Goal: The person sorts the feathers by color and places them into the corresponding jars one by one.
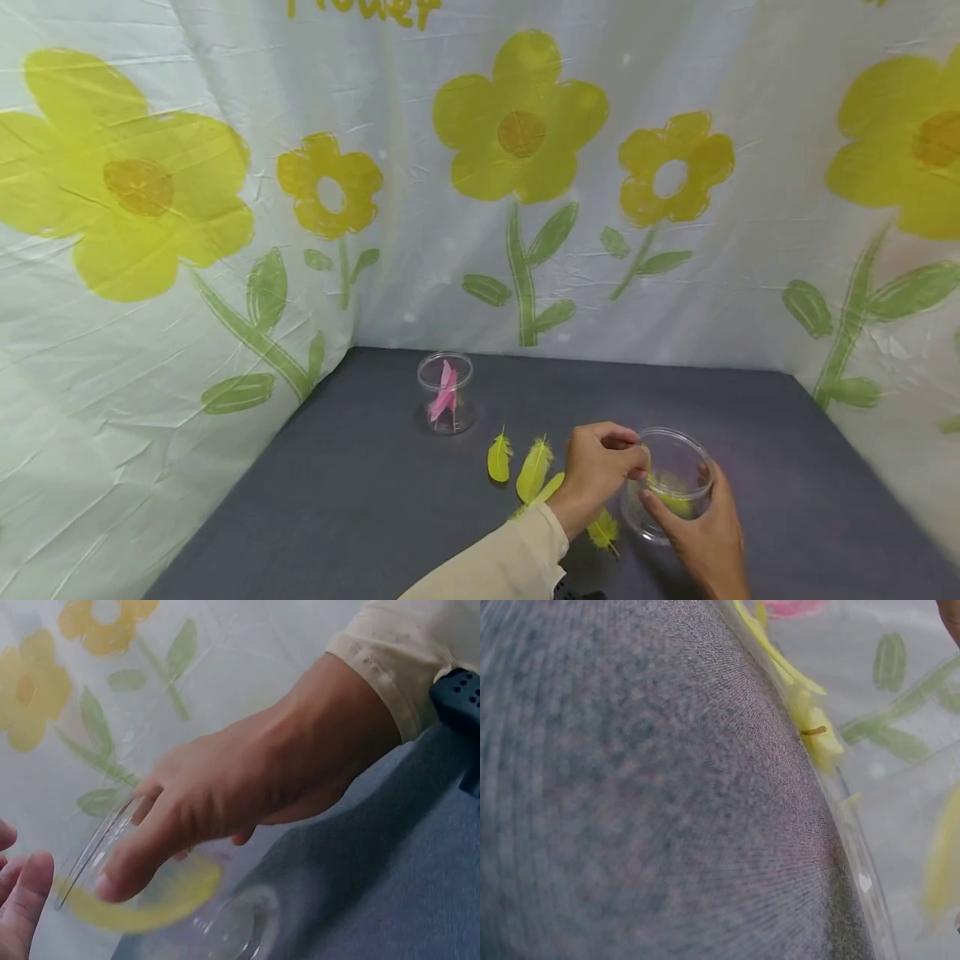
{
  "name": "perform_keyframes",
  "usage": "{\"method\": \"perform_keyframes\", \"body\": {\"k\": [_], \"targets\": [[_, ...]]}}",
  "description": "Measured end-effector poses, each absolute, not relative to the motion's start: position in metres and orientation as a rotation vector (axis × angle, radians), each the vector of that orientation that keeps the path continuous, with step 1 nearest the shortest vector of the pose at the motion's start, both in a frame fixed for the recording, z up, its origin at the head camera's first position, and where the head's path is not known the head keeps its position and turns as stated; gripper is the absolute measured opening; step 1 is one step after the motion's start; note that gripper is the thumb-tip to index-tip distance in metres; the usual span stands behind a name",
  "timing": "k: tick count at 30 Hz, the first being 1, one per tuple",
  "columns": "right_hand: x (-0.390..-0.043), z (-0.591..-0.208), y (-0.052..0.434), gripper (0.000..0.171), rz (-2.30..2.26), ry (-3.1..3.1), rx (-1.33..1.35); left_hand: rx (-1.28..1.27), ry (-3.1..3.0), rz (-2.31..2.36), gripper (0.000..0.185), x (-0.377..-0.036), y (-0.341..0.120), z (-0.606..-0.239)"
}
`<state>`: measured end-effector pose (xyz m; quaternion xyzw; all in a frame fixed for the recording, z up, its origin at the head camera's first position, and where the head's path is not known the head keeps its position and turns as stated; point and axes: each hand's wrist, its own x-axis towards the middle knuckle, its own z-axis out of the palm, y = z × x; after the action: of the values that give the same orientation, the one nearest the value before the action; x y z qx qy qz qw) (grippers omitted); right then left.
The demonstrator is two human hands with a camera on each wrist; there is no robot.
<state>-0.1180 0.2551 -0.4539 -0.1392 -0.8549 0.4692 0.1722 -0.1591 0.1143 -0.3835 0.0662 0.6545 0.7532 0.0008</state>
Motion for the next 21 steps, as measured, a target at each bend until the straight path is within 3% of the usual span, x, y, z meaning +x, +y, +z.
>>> {"method": "perform_keyframes", "body": {"k": [6, 13, 21], "targets": [[-0.117, -0.453, 0.254, 0.107, 1.316, -2.408, -0.387, 0.266, 1.937, 2.445, 0.014, -0.170, 0.083, -0.384], [-0.118, -0.452, 0.253, 0.106, 1.329, -2.409, -0.316, 0.264, 2.009, 2.561, 0.012, -0.200, 0.012, -0.385], [-0.116, -0.455, 0.255, 0.101, 1.334, -2.377, -0.301, -0.025, 2.423, 2.380, 0.009, -0.206, -0.040, -0.425]]}}
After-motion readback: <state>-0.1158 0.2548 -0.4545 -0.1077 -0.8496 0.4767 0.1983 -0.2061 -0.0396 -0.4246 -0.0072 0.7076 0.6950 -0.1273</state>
